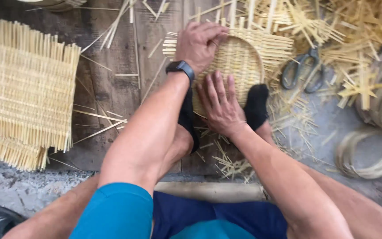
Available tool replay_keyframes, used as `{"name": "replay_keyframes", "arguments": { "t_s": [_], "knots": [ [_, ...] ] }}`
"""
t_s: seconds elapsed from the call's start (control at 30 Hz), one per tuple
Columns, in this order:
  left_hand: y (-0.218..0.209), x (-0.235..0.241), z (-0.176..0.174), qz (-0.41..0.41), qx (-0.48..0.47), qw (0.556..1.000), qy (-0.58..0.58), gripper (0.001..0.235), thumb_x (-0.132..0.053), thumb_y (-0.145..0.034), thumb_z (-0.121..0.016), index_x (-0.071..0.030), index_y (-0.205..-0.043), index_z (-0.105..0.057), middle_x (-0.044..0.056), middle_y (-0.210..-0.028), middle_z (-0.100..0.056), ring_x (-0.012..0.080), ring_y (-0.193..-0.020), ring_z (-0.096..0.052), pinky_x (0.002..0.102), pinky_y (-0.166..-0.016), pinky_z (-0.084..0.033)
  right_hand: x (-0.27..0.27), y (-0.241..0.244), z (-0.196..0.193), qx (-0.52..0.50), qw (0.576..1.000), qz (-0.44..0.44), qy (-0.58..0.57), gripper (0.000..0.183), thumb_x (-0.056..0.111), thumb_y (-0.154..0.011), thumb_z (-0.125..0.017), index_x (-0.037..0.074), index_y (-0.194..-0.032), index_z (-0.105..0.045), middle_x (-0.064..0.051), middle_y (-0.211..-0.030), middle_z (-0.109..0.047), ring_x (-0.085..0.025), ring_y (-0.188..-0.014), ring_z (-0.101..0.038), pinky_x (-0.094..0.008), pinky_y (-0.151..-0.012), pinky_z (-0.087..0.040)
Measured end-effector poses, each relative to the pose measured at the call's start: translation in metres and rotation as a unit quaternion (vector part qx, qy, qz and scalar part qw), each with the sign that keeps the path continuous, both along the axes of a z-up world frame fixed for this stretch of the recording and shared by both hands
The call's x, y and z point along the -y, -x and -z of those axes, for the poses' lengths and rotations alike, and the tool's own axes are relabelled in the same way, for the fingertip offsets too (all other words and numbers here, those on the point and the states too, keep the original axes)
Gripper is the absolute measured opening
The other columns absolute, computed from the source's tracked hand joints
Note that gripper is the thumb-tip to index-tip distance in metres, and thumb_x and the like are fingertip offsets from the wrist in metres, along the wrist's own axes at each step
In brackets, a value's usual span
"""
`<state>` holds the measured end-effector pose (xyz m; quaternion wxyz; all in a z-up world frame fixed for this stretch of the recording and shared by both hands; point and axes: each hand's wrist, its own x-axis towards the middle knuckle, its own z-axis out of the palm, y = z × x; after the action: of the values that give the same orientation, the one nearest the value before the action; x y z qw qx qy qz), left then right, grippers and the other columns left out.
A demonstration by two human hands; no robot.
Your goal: The person sits at a workbench and assembles a round bamboo sieve. They place a woven bamboo mat over a wooden mold, fit a bent bamboo hoop around the mat's edge, trim excess strips with scissors, and press the hoop down to secure the rim, repeating the fitting and trimming steps.
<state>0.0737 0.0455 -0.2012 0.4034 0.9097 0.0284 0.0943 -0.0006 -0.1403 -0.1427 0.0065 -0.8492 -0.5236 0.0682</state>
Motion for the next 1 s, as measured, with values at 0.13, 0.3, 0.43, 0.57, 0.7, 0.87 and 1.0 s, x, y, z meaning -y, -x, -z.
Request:
{"name": "replay_keyframes", "arguments": {
  "t_s": [0.13, 0.3, 0.43, 0.57, 0.7, 0.87, 1.0],
  "knots": [
    [-0.012, 0.000, -0.018, -0.043, -0.108, 0.992, 0.057, 0.021, -0.043, -0.097, -0.068, -0.032, -0.110, -0.080, -0.004, -0.116, -0.077, 0.0219, -0.104, -0.068, 0.038, -0.098, -0.053, -0.007, -0.003, -0.032, 0.025, 0.999, 0.019, -0.005, 0.101, 0.051, -0.076, -0.076, -0.001, -0.155, -0.042, -0.028, -0.159, -0.032, -0.046, -0.151, -0.022, -0.064, -0.123, -0.015],
    [0.001, 0.008, 0.001, -0.048, -0.060, 0.994, 0.083, 0.018, -0.036, -0.092, -0.073, -0.032, -0.107, -0.082, -0.002, -0.120, -0.075, 0.0217, -0.103, -0.068, 0.037, -0.094, -0.052, 0.021, 0.073, -0.037, -0.144, 0.954, 0.223, -0.136, 0.084, 0.040, -0.077, -0.086, 0.003, -0.144, -0.051, -0.022, -0.150, -0.043, -0.041, -0.145, -0.036, -0.058, -0.122, -0.026],
    [-0.002, 0.002, -0.008, -0.065, -0.098, 0.989, 0.087, 0.017, -0.038, -0.092, -0.072, -0.036, -0.108, -0.080, -0.006, -0.120, -0.075, 0.0172, -0.103, -0.070, 0.035, -0.095, -0.054, 0.009, 0.048, -0.047, -0.161, 0.891, 0.372, -0.204, 0.073, 0.034, -0.082, -0.084, 0.005, -0.140, -0.052, -0.017, -0.146, -0.047, -0.037, -0.138, -0.039, -0.050, -0.118, -0.029],
    [-0.004, 0.006, -0.024, -0.067, -0.132, 0.987, 0.060, 0.020, -0.043, -0.094, -0.070, -0.037, -0.111, -0.079, -0.008, -0.113, -0.078, 0.0179, -0.101, -0.067, 0.035, -0.093, -0.054, -0.006, -0.001, -0.043, -0.079, 0.990, 0.114, -0.039, 0.111, 0.049, -0.065, -0.080, -0.012, -0.149, -0.042, -0.033, -0.157, -0.033, -0.047, -0.149, -0.027, -0.057, -0.122, -0.018],
    [-0.003, 0.001, -0.017, -0.074, -0.172, 0.981, 0.050, 0.021, -0.046, -0.096, -0.067, -0.037, -0.110, -0.079, -0.008, -0.105, -0.079, 0.0175, -0.100, -0.065, 0.035, -0.092, -0.052, -0.008, 0.002, 0.003, -0.053, 0.998, 0.034, -0.008, 0.104, 0.056, -0.082, -0.070, -0.013, -0.152, -0.038, -0.040, -0.158, -0.027, -0.054, -0.150, -0.021, -0.061, -0.125, -0.014],
    [-0.008, 0.001, 0.005, -0.050, -0.065, 0.996, -0.027, 0.025, -0.042, -0.096, -0.062, -0.028, -0.098, -0.083, -0.003, -0.110, -0.075, 0.0241, -0.101, -0.060, 0.038, -0.087, -0.049, -0.010, 0.002, -0.012, 0.035, 0.998, 0.035, -0.023, 0.094, 0.056, -0.090, -0.064, -0.013, -0.150, -0.042, -0.039, -0.156, -0.031, -0.055, -0.148, -0.024, -0.065, -0.122, -0.018],
    [-0.016, -0.001, 0.010, -0.019, -0.059, 0.998, -0.027, 0.030, -0.047, -0.098, -0.061, -0.026, -0.098, -0.083, 0.002, -0.118, -0.070, 0.0271, -0.104, -0.059, 0.040, -0.087, -0.047, 0.001, -0.040, -0.023, -0.075, 0.991, 0.066, -0.084, 0.096, 0.045, -0.067, -0.074, -0.011, -0.141, -0.048, -0.036, -0.146, -0.045, -0.052, -0.139, -0.039, -0.059, -0.114, -0.026]
  ]
}}
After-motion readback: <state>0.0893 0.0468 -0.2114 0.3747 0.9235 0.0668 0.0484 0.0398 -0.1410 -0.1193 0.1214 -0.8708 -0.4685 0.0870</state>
